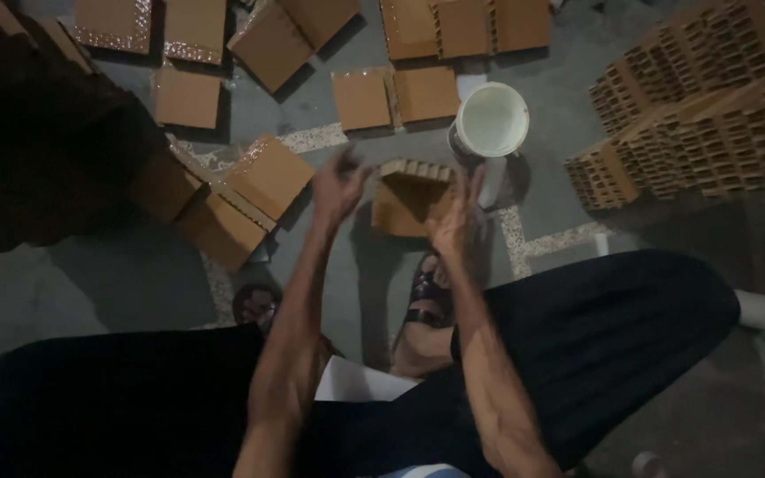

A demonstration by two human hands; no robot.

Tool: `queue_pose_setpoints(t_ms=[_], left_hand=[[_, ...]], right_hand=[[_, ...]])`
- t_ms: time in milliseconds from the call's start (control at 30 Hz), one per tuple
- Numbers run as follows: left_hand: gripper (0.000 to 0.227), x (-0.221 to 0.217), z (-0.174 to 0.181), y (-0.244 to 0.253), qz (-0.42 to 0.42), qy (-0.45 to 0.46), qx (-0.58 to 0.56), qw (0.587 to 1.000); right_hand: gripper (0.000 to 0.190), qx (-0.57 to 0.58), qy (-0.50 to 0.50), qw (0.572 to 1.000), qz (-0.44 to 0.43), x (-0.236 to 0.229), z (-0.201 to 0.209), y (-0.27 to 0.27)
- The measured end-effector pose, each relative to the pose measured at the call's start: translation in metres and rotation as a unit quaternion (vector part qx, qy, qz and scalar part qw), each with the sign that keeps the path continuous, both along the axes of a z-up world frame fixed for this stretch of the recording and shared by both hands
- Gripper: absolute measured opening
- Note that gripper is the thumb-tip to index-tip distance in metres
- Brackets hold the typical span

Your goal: The person sits on the floor and assembles small cardboard boxes by applying glue to the edges with a roller, folding the flaps, and pressing them together. Completed boxes are placed on the floor nearby.

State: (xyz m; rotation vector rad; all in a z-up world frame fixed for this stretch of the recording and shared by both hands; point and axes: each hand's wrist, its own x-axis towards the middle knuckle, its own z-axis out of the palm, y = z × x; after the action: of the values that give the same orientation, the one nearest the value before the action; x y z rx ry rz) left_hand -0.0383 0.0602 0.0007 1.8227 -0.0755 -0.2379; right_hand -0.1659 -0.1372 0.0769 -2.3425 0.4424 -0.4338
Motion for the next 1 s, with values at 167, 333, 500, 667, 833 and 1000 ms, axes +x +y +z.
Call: queue_pose_setpoints(t_ms=[167,333,500,667,833,1000], left_hand=[[0.039,-0.071,-0.046,0.030,-0.111,-0.069,0.229,0.965],[0.018,-0.106,-0.087,0.038,-0.115,-0.144,0.224,0.957],[0.015,-0.108,-0.049,0.053,0.048,-0.138,0.196,0.970],[0.011,-0.073,0.022,0.037,0.229,-0.067,0.061,0.969],[0.008,-0.045,0.065,0.013,0.133,-0.215,0.050,0.966],[0.012,-0.044,0.075,-0.006,0.009,-0.210,0.058,0.976]], right_hand=[[0.110,-0.130,0.013,0.991,-0.039,0.006,0.006,-0.007],[0.088,-0.043,0.105,0.993,-0.035,0.003,-0.012,0.006],[0.075,-0.029,0.099,0.994,0.037,0.004,-0.023,0.026],[0.072,0.006,0.182,0.982,0.054,0.012,-0.013,0.051],[0.074,-0.004,0.060,0.995,0.077,0.010,-0.002,0.063],[0.076,-0.053,0.089,0.992,0.073,0.007,0.003,0.062]])
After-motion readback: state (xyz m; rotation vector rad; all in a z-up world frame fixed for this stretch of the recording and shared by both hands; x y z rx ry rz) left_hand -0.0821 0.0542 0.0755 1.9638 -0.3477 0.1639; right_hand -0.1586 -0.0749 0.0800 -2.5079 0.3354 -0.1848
